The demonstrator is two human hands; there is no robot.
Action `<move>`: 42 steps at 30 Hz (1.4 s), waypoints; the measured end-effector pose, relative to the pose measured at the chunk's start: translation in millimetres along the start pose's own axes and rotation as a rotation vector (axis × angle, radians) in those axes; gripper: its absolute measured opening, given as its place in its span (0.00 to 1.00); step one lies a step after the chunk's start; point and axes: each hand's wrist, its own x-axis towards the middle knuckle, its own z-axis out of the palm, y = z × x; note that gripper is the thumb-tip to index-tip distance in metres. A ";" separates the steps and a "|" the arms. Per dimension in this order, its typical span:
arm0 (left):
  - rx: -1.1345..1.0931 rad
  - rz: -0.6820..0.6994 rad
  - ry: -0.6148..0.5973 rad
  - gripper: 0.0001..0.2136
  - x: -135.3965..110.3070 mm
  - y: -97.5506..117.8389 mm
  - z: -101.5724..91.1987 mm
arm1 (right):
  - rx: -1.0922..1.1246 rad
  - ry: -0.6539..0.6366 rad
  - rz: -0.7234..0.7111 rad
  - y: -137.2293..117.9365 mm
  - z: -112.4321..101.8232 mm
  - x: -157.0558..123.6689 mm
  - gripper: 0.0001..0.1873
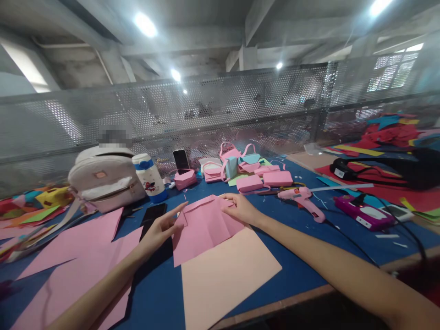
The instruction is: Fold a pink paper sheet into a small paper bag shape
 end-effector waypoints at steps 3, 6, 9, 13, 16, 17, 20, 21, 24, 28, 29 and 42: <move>-0.067 -0.049 0.054 0.36 -1.1 5.1 4.3 | 0.022 -0.039 0.020 -1.7 1.7 -1.3 0.18; -0.175 -0.122 0.068 0.29 -3.5 11.6 10.0 | 0.058 -0.092 0.046 -5.6 5.2 -4.3 0.18; -0.179 -0.159 0.099 0.23 -6.0 15.4 13.8 | 0.079 -0.124 0.069 -11.5 8.6 -7.7 0.17; -0.128 -0.157 0.114 0.27 -7.2 15.0 15.5 | 0.094 -0.121 0.107 -17.4 10.9 -10.2 0.17; -0.109 -0.150 0.068 0.27 -6.6 13.2 17.7 | 0.127 -0.092 0.157 -16.6 12.9 -10.4 0.20; -0.103 -0.145 0.052 0.27 -6.3 12.5 18.8 | 0.140 -0.078 0.173 -15.4 13.7 -10.4 0.21; -0.089 -0.129 0.021 0.27 -5.7 10.4 22.4 | 0.176 -0.040 0.216 -11.8 16.3 -10.8 0.20; -0.085 -0.126 0.017 0.27 -5.5 9.7 23.4 | 0.188 -0.030 0.229 -11.0 17.1 -11.1 0.20; -0.078 -0.128 0.010 0.28 -5.0 8.4 25.6 | 0.207 -0.009 0.263 -11.6 19.3 -12.4 0.20; -0.079 -0.154 -0.012 0.27 -3.8 7.5 27.7 | 0.209 -0.012 0.298 -15.8 21.4 -14.3 0.20; -0.080 -0.163 -0.019 0.27 -3.5 7.2 28.0 | 0.207 -0.014 0.305 -16.5 21.8 -14.6 0.19; -0.073 -0.215 -0.048 0.28 -2.6 2.8 24.1 | 0.123 -0.043 0.234 -15.5 20.7 -11.7 0.17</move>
